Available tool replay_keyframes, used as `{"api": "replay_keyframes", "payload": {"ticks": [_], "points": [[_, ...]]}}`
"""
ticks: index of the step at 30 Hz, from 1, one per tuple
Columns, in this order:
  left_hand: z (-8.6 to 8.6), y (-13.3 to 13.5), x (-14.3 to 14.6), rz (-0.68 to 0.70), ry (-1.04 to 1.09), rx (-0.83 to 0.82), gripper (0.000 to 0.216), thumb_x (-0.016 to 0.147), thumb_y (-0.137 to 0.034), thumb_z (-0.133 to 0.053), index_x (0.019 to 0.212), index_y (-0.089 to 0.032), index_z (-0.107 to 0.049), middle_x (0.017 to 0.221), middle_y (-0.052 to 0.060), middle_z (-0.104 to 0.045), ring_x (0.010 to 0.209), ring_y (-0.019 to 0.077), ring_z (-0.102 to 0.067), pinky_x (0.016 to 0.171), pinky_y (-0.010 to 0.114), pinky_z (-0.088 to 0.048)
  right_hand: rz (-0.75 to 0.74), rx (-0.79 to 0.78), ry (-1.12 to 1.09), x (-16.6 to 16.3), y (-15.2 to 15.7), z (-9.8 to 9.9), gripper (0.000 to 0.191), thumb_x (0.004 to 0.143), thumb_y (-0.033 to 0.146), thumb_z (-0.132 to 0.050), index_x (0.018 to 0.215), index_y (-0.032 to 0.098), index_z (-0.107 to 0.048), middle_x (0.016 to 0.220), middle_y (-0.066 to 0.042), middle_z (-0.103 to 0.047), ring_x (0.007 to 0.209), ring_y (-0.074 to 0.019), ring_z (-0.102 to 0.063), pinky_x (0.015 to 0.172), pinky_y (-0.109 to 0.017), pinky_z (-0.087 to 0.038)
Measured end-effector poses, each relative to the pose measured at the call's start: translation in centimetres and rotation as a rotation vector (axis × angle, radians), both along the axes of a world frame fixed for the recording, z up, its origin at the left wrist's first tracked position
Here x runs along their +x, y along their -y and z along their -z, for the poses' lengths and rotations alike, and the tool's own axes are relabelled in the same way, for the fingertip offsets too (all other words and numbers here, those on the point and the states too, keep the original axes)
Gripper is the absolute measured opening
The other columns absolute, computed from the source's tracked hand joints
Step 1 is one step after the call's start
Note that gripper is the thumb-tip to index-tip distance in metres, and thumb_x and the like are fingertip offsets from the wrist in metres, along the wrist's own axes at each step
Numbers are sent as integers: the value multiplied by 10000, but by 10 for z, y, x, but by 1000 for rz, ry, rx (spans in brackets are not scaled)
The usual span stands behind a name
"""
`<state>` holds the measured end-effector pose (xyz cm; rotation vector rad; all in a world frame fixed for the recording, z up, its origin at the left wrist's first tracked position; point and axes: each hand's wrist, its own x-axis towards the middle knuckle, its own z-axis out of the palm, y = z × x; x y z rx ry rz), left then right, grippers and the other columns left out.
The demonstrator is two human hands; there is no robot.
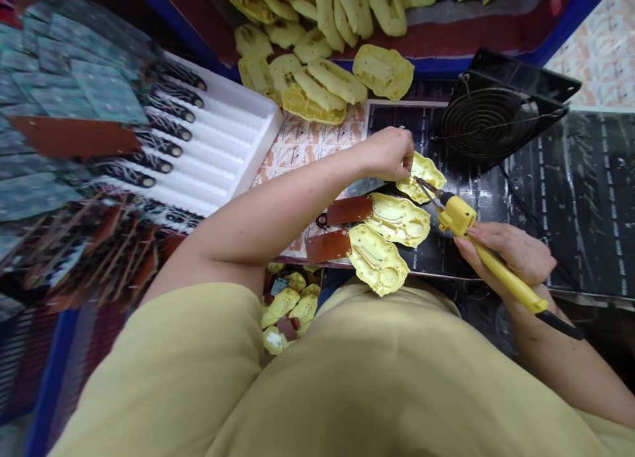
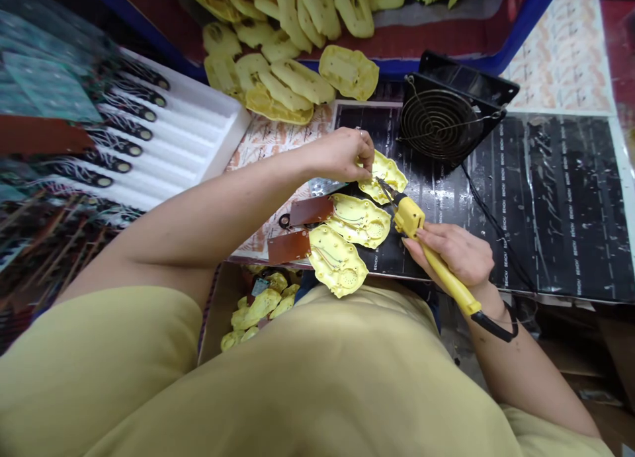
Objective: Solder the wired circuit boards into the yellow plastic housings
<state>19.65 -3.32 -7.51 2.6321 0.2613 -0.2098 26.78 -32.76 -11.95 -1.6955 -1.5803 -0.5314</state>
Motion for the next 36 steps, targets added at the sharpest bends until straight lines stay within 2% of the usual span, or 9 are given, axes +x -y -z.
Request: {"api": "replay_keyframes", "payload": {"ticks": [5,10,18,22,25,28,31,33,36], "points": [[-1,0,1,-1,-13,-6,100,755,-159,-773,842,-160,-821,1041,67,-759,1186,313,-712,1130,398,-500,-80,-31,19,2,1,-8,207,915,199,-877,1043,297,-747,908,23,-828,685,-202,-787,604,-303,-665],[1,0,2,6,-15,11,149,740,-126,-734,854,-156,-824,1009,56,-747,1175,309,-718,1130,406,-507,-41,-7,64,2,4,-17,238,907,160,-880,1057,269,-731,915,11,-827,721,-193,-792,629,-277,-658],[3,-2,3,22,-8,13,151,732,-145,-746,857,-158,-828,960,52,-735,1135,304,-717,1112,405,-511,-40,-69,61,4,0,-9,145,945,239,-865,1004,279,-739,904,17,-826,688,-192,-779,605,-292,-645],[8,-6,4,25,20,-35,156,709,-156,-755,845,-173,-831,910,42,-718,1130,297,-705,1083,377,-514,-39,-71,60,6,3,-13,109,953,252,-855,976,275,-750,870,20,-818,679,-191,-774,614,-288,-652],[7,-6,5,14,15,-26,146,706,-153,-747,827,-183,-824,920,45,-726,1100,289,-708,1065,367,-515,-17,-8,11,6,7,-18,189,936,180,-857,1067,271,-756,929,12,-829,728,-192,-790,641,-276,-660],[2,-3,4,-12,-13,-8,147,700,-132,-744,820,-174,-817,965,59,-741,1104,297,-713,1069,378,-513,-13,3,-43,4,10,-19,375,928,163,-863,1263,294,-759,988,1,-837,763,-211,-805,674,-288,-672],[-2,0,4,-18,-32,0,157,699,-118,-741,826,-167,-820,1003,74,-754,1126,308,-718,1078,386,-513,42,-42,-45,1,11,-16,701,921,178,-878,1555,322,-617,1088,-22,-841,815,-245,-824,711,-311,-688],[-2,0,4,-9,-35,8,164,710,-130,-740,844,-167,-827,1013,73,-758,1132,308,-719,1088,390,-514,94,-38,-22,-1,12,-13,833,931,183,-868,1662,330,-499,1132,-37,-838,836,-263,-830,716,-326,-697],[1,-3,4,20,-15,17,166,731,-162,-744,869,-168,-836,992,58,-753,1128,294,-713,1091,384,-516,103,-18,-17,-3,12,-12,729,950,201,-844,1606,356,-567,1087,-24,-841,787,-264,-824,677,-345,-701]]}}
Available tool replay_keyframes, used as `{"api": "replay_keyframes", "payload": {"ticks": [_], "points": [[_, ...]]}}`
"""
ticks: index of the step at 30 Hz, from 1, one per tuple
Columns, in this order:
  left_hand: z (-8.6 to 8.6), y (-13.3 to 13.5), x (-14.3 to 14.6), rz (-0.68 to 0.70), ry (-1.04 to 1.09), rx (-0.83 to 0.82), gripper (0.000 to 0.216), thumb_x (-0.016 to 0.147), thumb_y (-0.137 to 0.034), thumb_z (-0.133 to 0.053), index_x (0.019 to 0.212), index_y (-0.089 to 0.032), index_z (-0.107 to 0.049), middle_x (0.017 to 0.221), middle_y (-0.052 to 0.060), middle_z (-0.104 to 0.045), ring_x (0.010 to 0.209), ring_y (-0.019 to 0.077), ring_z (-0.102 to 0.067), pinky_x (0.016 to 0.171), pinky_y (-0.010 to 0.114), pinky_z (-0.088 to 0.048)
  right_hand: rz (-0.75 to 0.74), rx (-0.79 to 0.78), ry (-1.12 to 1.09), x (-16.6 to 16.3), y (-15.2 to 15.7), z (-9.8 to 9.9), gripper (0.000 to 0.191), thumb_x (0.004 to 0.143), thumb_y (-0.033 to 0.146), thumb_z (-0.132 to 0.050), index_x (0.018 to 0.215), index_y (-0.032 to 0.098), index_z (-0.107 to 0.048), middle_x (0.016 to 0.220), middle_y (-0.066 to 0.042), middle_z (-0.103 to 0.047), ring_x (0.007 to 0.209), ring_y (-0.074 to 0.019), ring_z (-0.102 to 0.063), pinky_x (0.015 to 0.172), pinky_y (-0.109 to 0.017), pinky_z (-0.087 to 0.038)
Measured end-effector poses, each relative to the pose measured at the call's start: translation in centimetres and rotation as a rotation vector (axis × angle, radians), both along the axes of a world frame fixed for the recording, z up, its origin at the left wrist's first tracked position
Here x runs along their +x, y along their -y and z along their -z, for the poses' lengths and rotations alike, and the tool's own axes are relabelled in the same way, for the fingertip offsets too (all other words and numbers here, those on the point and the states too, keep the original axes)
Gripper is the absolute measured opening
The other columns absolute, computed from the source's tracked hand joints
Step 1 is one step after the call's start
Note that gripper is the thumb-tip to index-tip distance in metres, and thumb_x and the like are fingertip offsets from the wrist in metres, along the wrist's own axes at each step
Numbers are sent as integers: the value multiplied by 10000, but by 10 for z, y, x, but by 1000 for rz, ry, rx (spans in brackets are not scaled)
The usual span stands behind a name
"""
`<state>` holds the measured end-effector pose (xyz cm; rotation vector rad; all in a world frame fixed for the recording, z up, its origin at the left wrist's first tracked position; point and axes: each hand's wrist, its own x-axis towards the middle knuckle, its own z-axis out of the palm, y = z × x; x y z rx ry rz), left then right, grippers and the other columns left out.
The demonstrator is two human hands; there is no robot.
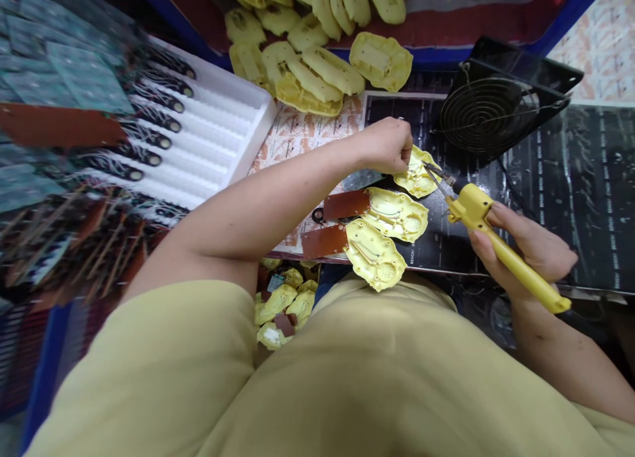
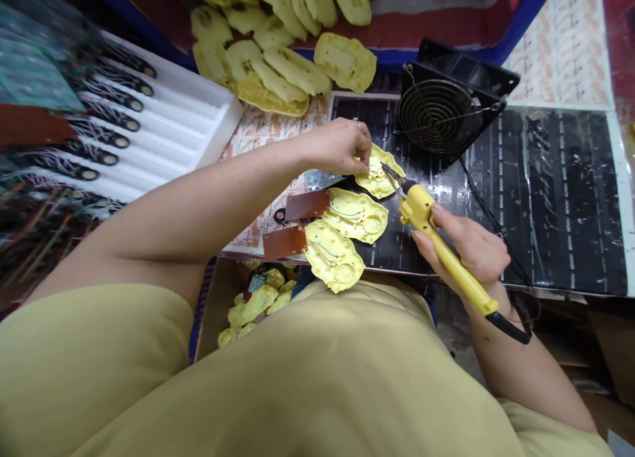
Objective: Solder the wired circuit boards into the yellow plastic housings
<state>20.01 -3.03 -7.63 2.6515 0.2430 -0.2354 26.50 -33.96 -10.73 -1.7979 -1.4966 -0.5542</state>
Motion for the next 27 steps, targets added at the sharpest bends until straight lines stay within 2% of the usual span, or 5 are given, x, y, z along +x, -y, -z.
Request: {"api": "replay_keyframes", "payload": {"ticks": [5,12,16,19,27], "points": [[1,-8,-5,8,38,-67,144,758,-221,-774,880,-188,-843,945,35,-752,1120,276,-709,1081,355,-502,-15,-13,-99,-1,3,1,310,945,210,-839,1210,346,-753,926,7,-831,730,-259,-810,635,-357,-700],[-4,0,-13,-130,114,-135,195,822,-202,-734,976,-183,-853,892,37,-769,990,225,-733,1010,345,-521,91,52,-155,6,4,16,557,996,339,-805,1525,339,-631,1094,-36,-840,808,-274,-826,708,-375,-714],[-1,8,-11,-152,82,-106,155,805,-175,-740,921,-188,-842,827,32,-766,1000,236,-737,1022,351,-534,45,52,-148,8,0,17,280,975,316,-821,1250,329,-769,1029,-17,-842,760,-246,-814,680,-356,-706],[-3,12,-10,-174,25,-75,159,791,-151,-742,911,-178,-843,835,48,-775,1053,275,-751,1054,387,-533,-9,88,-160,9,-4,17,110,958,307,-839,1041,290,-768,923,-18,-831,704,-235,-798,617,-342,-690],[-13,17,-9,-155,-52,-30,216,820,-147,-719,993,-154,-849,924,47,-799,1113,278,-762,1091,386,-531,-101,104,-145,16,-13,17,128,944,257,-854,965,268,-728,893,-5,-826,715,-216,-804,615,-307,-678]]}}
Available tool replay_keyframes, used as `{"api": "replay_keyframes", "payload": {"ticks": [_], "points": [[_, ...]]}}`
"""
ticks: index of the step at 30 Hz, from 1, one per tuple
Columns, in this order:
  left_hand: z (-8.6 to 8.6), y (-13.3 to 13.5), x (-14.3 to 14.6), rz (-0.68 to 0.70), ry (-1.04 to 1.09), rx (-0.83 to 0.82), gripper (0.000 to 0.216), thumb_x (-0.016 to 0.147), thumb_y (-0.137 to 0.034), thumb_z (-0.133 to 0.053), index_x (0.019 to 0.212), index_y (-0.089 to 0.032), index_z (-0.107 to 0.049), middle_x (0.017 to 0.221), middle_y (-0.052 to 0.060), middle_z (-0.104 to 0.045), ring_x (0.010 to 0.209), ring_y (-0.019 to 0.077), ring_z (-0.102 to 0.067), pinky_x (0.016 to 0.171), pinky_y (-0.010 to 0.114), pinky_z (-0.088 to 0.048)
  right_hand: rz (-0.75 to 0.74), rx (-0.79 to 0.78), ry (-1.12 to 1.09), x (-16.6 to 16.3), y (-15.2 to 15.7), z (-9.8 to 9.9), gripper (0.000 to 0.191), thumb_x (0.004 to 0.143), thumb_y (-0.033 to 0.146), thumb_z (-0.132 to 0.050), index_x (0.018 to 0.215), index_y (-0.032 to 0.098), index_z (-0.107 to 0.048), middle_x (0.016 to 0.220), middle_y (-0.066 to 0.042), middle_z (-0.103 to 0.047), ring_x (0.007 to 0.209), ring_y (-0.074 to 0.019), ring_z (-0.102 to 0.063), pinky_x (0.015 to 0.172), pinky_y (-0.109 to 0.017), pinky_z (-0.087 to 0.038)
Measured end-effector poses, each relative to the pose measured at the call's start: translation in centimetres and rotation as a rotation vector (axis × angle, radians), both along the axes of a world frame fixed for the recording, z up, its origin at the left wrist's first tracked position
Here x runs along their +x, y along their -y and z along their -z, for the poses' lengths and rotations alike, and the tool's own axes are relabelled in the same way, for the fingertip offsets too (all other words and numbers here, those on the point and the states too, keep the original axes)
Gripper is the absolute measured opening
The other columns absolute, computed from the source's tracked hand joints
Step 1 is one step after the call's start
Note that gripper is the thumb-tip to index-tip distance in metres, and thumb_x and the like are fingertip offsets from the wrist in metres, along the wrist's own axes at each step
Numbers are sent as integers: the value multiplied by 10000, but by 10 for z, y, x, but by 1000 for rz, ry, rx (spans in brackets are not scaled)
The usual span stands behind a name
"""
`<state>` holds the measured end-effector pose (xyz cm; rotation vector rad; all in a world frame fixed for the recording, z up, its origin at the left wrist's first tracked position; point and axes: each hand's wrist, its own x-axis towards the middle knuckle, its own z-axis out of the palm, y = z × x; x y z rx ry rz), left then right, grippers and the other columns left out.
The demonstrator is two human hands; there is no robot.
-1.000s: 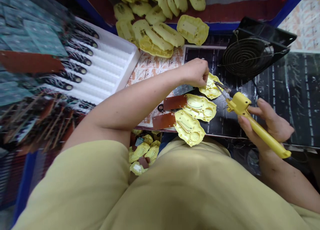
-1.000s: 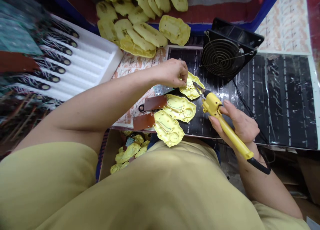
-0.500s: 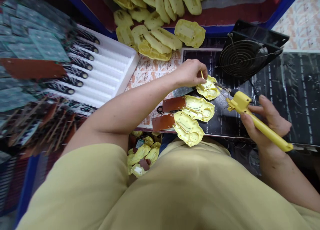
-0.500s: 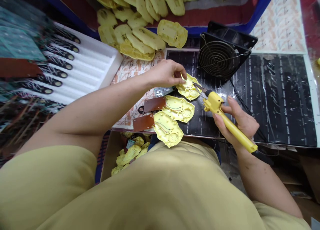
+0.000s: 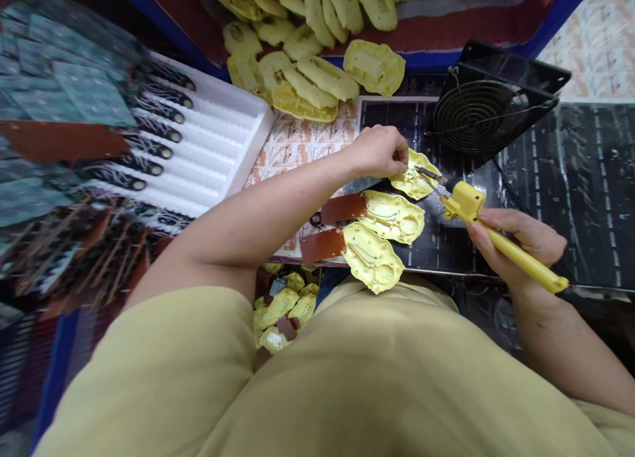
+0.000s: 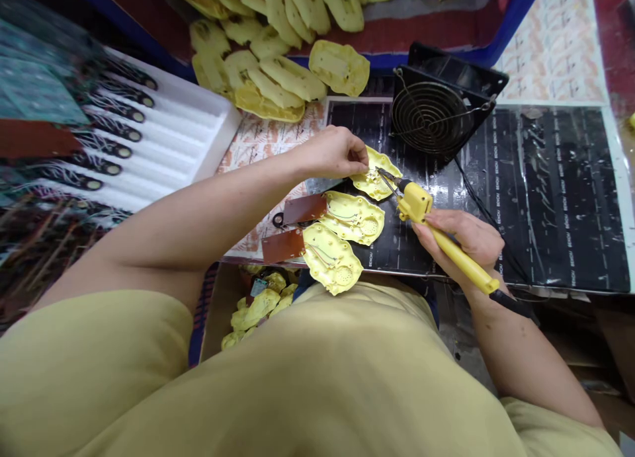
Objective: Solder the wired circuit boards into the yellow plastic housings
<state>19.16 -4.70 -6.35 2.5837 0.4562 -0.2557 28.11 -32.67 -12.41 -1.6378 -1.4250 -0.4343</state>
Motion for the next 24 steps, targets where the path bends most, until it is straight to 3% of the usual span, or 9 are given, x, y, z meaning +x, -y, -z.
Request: {"api": "replay_keyframes", "payload": {"ticks": [8,13,17,20,24], "points": [[-4,5,3,-1,-23,38,236,846,-138,-691,1017,-143,-854,948,52,-798,1115,270,-756,1097,384,-535,-83,-56,288,10,-3,-14,137,945,229,-869,968,235,-733,886,12,-829,691,-162,-791,583,-225,-625],[-3,3,2,10,-22,33,237,849,-149,-687,1017,-141,-854,954,53,-799,1109,267,-755,1082,378,-548,-32,57,201,13,1,-18,183,896,142,-892,920,212,-724,856,-16,-823,697,-143,-789,628,-179,-629],[2,-1,3,32,0,32,240,837,-160,-684,1009,-153,-851,951,45,-799,1124,267,-750,1093,377,-549,-58,36,168,12,4,-16,185,889,148,-896,920,211,-725,837,-6,-818,691,-144,-788,647,-181,-641],[5,-1,4,52,21,18,235,838,-171,-679,1005,-160,-844,958,45,-797,1133,267,-743,1090,374,-550,2,35,174,10,5,-10,164,928,196,-868,1053,204,-763,902,-20,-832,708,-148,-793,663,-194,-649],[5,-3,-3,64,16,51,306,870,-185,-646,1120,-157,-819,1142,80,-792,1215,290,-719,1148,411,-520,129,88,194,10,6,3,449,946,244,-858,1364,150,-722,1051,-78,-842,794,-185,-821,743,-227,-670]]}}
